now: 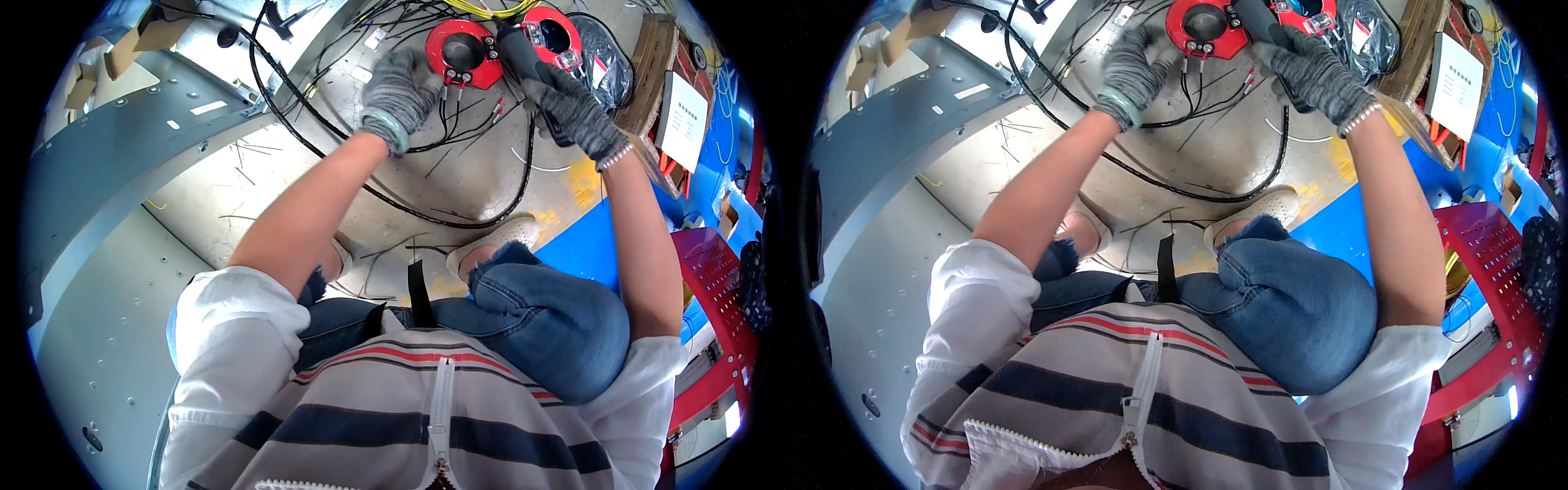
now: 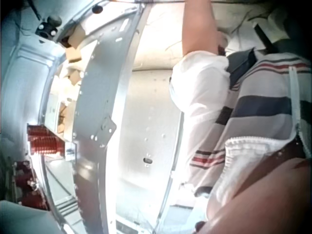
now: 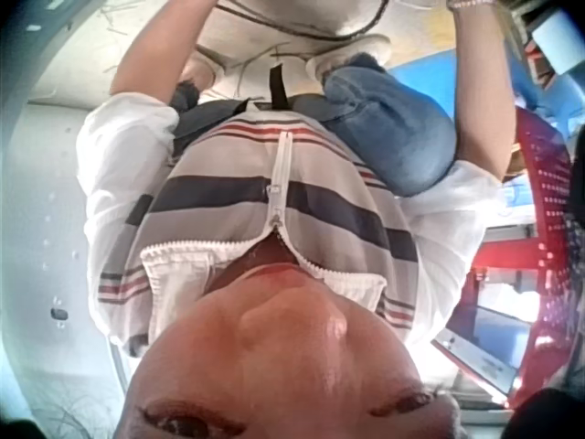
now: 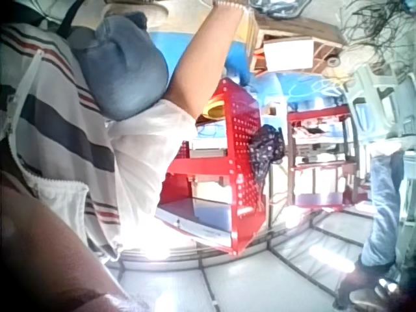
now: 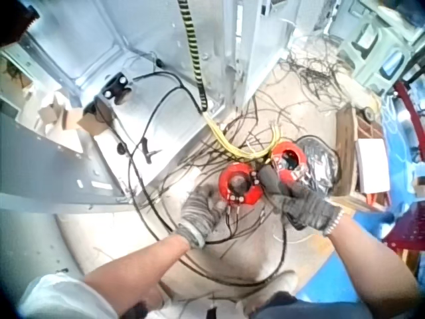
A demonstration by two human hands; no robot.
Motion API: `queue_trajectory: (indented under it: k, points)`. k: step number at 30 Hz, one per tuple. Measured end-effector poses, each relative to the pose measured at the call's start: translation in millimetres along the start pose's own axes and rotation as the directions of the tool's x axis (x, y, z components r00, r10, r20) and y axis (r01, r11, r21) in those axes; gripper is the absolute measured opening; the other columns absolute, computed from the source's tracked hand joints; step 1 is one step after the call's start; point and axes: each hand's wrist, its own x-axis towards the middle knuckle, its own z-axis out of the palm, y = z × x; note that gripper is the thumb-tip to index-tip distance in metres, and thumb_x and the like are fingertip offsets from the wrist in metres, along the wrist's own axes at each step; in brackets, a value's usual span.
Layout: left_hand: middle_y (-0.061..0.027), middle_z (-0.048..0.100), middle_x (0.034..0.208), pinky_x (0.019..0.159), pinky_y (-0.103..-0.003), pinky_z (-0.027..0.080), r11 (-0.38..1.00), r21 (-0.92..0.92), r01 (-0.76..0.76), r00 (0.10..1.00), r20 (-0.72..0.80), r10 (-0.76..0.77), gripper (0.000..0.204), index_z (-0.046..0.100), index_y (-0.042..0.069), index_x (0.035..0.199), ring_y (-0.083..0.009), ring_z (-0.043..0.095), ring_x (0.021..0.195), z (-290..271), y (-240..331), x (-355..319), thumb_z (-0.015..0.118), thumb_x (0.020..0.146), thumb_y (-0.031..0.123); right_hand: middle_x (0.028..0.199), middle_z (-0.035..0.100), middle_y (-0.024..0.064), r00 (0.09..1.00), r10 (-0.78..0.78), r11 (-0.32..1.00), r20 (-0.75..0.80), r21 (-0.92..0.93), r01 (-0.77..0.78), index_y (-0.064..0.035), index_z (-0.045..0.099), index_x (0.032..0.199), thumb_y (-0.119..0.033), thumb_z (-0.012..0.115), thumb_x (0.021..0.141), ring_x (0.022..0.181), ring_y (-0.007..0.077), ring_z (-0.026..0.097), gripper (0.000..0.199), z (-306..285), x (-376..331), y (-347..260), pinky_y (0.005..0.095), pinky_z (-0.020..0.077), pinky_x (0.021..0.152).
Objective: The person sits on the floor and uses a handheld tool to strip and connect wires to red circular components. They then handle a silver metal box and connect wires to it before placing it into a metal enclosure.
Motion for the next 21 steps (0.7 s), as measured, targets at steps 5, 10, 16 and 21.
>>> queue_trajectory:
  k: [5, 10, 16, 21]
  points:
    - [-0.0093, 0.055, 0.107, 0.090, -0.039, 0.040, 0.695, 0.200, -0.691, 0.715, 0.051, 0.697, 0.048, 0.054, 0.013, 0.111, -0.0271, 0.052, 0.101, -36, 51, 8, 0.067, 0.067, 0.024, 0.078, 0.062, 0.0070, 0.961, 0.031, 0.995, 0.274, -0.101, -0.003, -0.0068, 0.046, 0.124, -0.049, 0.053, 0.084, 0.052, 0.0098, 0.056, 0.058, -8, -29, -20, 0.0209, 0.0446, 0.040]
    - [-0.0138, 0.060, 0.096, 0.076, -0.039, 0.048, 0.886, 0.077, -0.457, 0.873, 0.230, 0.431, 0.053, 0.049, 0.009, 0.114, -0.0313, 0.059, 0.088, -18, 48, 5, 0.071, 0.070, 0.030, 0.088, 0.065, 0.0106, 0.953, -0.209, 0.794, 0.220, 0.607, 0.034, -0.0061, 0.058, 0.108, -0.046, 0.060, 0.081, 0.074, 0.0156, 0.065, 0.049, -25, -30, -17, 0.0223, 0.0530, 0.059]
    - [-0.0193, 0.058, 0.099, 0.076, -0.039, 0.048, 0.933, -0.191, -0.306, 0.943, 0.074, 0.325, 0.058, 0.046, 0.005, 0.115, -0.0343, 0.059, 0.088, 6, 75, -17, 0.070, 0.072, 0.037, 0.083, 0.062, 0.0048, 0.904, -0.264, 0.870, -0.338, 0.321, 0.374, -0.0055, 0.059, 0.099, -0.029, 0.069, 0.077, 0.072, 0.0105, 0.060, 0.033, 7, -17, 8, 0.0201, 0.0487, 0.054]
    - [-0.0159, 0.058, 0.099, 0.076, -0.037, 0.048, 0.834, -0.350, -0.428, 0.895, -0.031, 0.446, 0.048, 0.050, 0.005, 0.111, -0.0301, 0.059, 0.086, 18, 60, -14, 0.066, 0.076, 0.034, 0.077, 0.062, 0.0026, 0.860, -0.348, 0.862, -0.373, 0.234, 0.450, -0.0047, 0.061, 0.096, -0.023, 0.070, 0.077, 0.058, 0.0082, 0.056, 0.029, 1, -20, 1, 0.0198, 0.0458, 0.050]
